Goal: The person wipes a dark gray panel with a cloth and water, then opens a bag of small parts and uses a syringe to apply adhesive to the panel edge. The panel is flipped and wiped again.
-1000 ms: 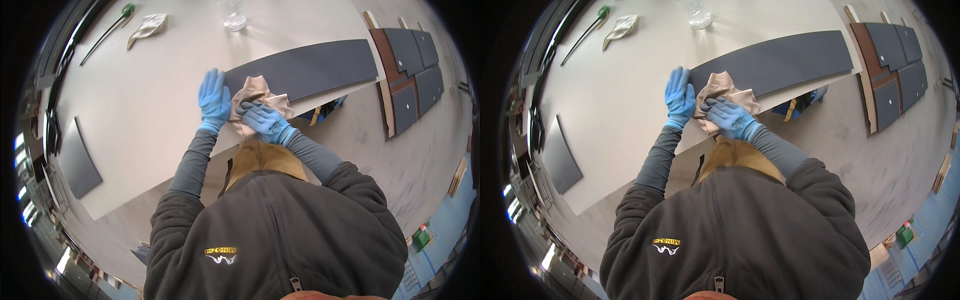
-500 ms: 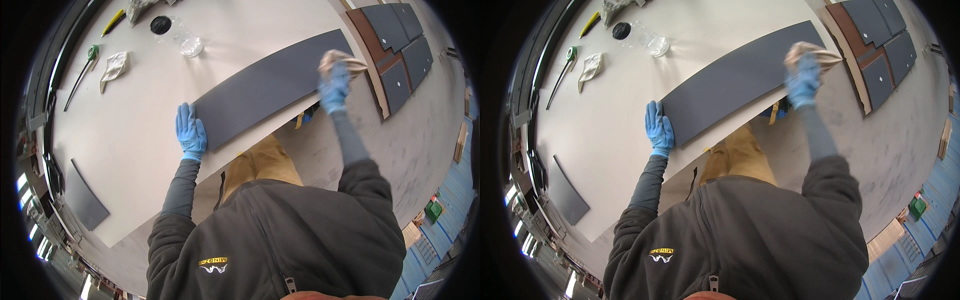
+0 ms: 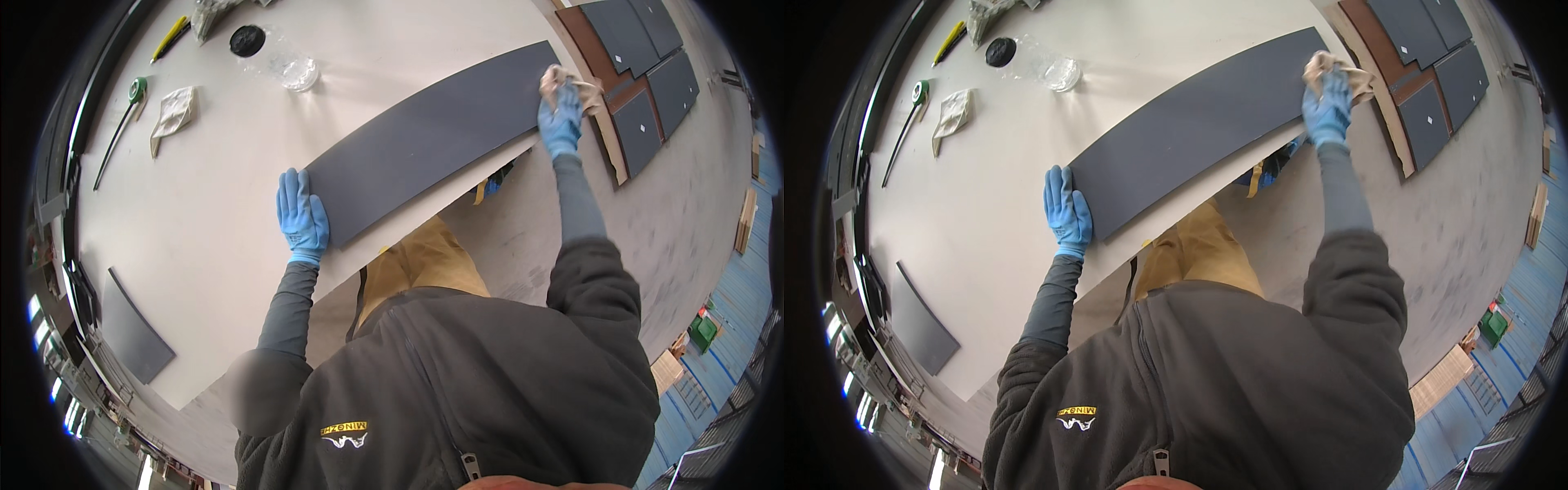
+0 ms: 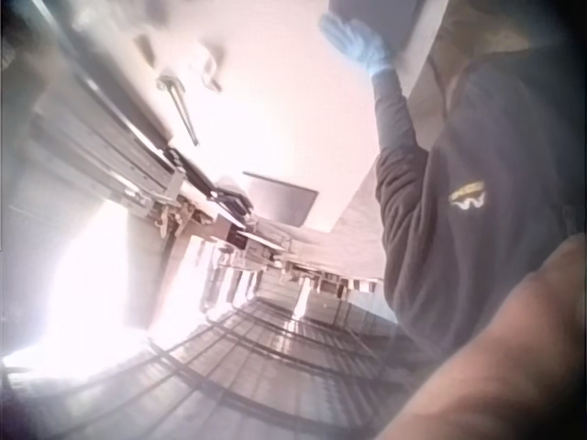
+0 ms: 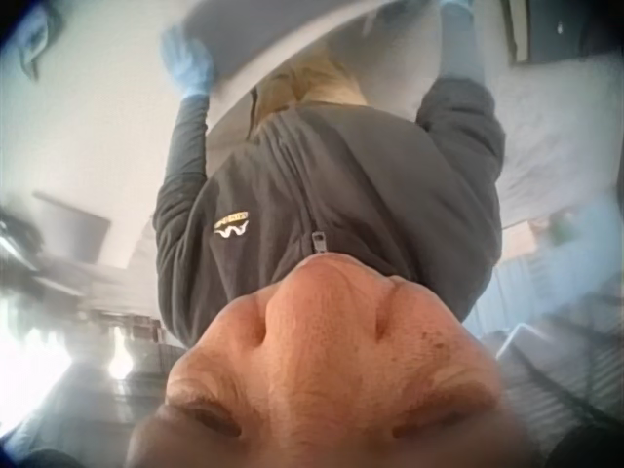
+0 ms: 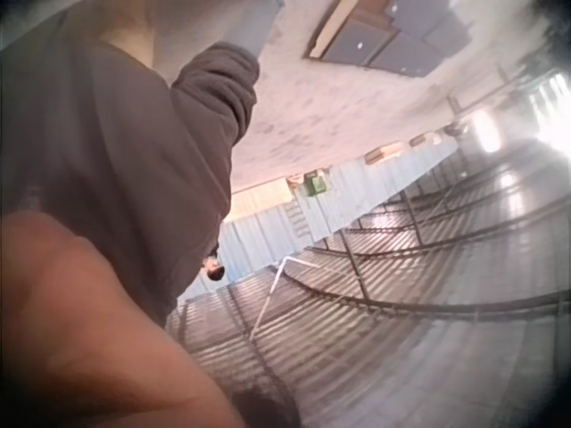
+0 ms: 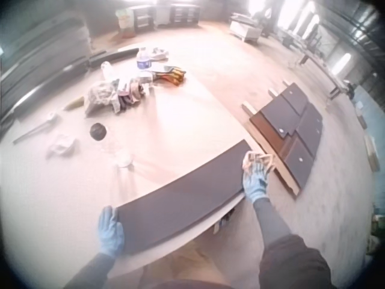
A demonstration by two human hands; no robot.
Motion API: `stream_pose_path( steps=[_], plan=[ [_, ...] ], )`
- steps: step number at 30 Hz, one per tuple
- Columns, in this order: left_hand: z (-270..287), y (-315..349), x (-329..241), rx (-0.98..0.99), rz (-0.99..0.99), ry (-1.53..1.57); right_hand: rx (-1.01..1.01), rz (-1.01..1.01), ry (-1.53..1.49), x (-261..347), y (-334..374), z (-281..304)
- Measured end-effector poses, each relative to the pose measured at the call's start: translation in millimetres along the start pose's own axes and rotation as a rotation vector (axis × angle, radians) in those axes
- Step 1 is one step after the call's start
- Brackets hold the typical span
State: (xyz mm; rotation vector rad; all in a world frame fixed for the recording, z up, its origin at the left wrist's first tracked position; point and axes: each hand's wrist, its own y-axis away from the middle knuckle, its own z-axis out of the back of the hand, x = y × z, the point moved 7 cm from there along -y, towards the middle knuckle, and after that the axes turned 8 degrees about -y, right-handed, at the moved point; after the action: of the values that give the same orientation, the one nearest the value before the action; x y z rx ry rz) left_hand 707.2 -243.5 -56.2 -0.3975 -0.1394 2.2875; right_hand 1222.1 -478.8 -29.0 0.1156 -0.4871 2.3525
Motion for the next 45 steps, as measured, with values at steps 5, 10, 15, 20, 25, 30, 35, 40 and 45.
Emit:
stream_pose_path(
  steps=[5,10,15,20,25,30,35,40,45],
  plan=[
    [-1.9,1.7,1.4,-0.025,0.012,0.032,0.254,0.491,0.489,166.4,70.3,-24.1],
    [0.2,-0.8,8.1,-0.054,0.003,0.146,0.477,0.814,-0.637,377.0,209.4,-16.4],
    [-0.5,1.0,3.4,-0.020,-0.029,0.014,0.770,0.109,-0.206,193.9,77.3,-53.9],
    [-1.4,1.0,1.8,-0.003,-0.018,0.021,0.027,-0.164,0.096,-15.5,-52.7,-6.2],
    [-2.4,-0.8,0.4,0.011,-0.003,0.018,0.537,0.422,0.584,144.9,84.4,-65.5],
    [2.6,-3.6,-1.3,-0.008,-0.021,0.045,0.321,0.631,-0.264,284.1,182.3,-27.0],
    [-0.7,-1.9,0.7,0.022,0.002,0.030,0.139,0.033,-0.128,45.1,25.0,-9.0],
    [-1.7,-0.2,2.1,0.023,0.003,0.035,0.151,-0.178,0.166,8.4,16.3,-1.5],
    [-3.0,-0.5,1.7,0.039,0.006,0.030,0.213,0.241,-0.209,163.5,116.6,15.4]
  ],
)
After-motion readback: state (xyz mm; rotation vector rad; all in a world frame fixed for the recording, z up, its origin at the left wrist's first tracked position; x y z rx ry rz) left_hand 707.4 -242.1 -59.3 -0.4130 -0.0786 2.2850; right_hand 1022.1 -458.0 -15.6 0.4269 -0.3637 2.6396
